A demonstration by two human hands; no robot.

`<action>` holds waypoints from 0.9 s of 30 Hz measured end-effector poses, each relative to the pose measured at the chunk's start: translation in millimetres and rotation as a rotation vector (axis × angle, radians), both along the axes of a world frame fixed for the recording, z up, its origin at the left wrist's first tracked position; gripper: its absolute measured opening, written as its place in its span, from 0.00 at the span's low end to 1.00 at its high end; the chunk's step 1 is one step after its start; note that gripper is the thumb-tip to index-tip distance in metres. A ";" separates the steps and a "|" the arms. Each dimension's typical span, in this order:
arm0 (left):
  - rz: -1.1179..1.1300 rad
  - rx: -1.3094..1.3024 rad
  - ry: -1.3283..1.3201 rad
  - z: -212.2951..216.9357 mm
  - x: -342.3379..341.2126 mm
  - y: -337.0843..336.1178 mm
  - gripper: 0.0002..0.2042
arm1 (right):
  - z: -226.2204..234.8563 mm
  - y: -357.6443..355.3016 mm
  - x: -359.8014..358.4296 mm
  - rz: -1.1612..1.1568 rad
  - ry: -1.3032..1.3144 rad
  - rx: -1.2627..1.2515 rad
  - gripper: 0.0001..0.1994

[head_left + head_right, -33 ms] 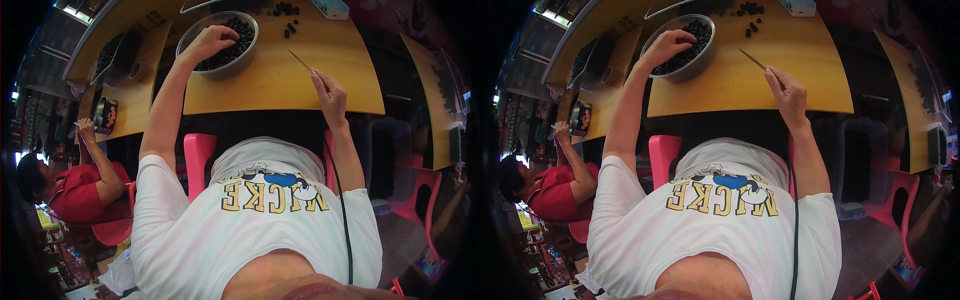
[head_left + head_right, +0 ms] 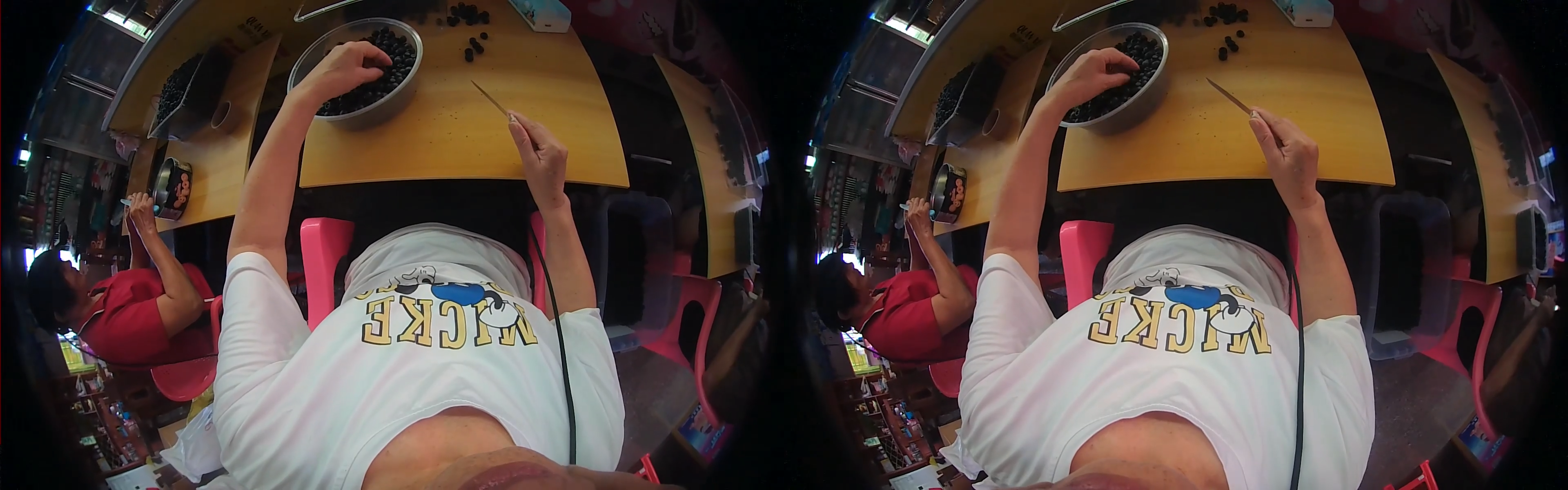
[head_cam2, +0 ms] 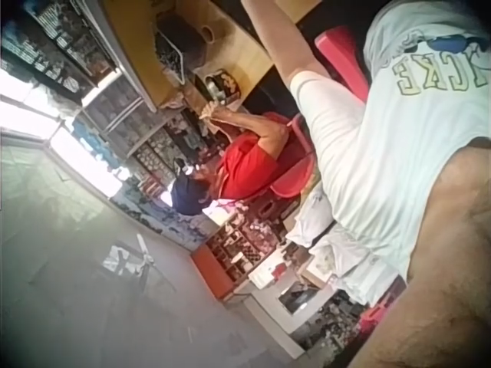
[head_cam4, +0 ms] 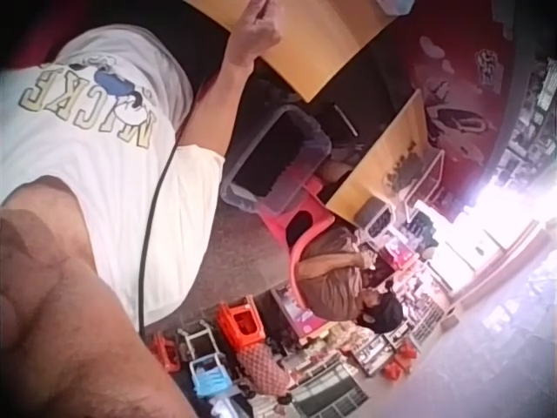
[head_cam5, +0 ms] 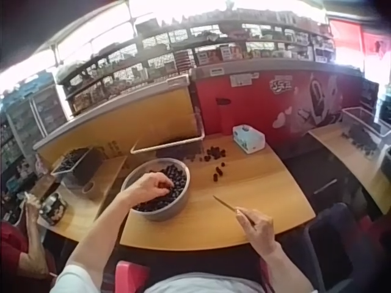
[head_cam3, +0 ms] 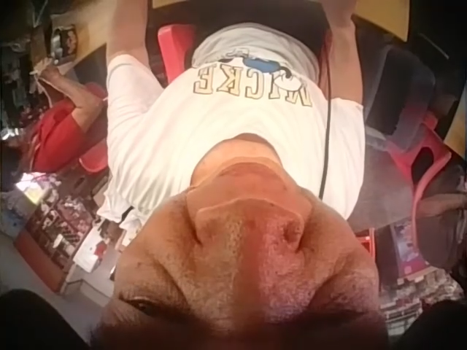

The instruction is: Using a small knife to pit or cut small black olives at a manual workstation.

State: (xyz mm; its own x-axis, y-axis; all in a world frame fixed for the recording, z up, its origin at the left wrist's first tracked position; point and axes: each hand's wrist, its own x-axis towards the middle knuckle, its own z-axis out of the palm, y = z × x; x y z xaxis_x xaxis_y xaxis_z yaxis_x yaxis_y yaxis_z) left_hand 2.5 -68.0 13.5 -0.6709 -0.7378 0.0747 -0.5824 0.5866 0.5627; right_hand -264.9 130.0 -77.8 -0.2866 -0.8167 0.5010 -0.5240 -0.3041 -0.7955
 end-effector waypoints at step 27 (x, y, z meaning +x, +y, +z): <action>0.052 1.610 1.571 -55.6 -45.0 144.4 0.11 | 25.2 18.3 25.5 0.179 -0.054 -0.135 0.12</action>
State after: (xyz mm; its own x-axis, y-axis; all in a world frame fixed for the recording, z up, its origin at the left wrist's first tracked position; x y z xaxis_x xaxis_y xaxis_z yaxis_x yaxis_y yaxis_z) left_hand -42.5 76.4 -42.1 -0.6821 -0.7196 -0.1303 0.6678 -0.6855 0.2900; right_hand -239.4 148.2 -52.6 -0.1725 -0.7838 0.5966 -0.4094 -0.4938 -0.7672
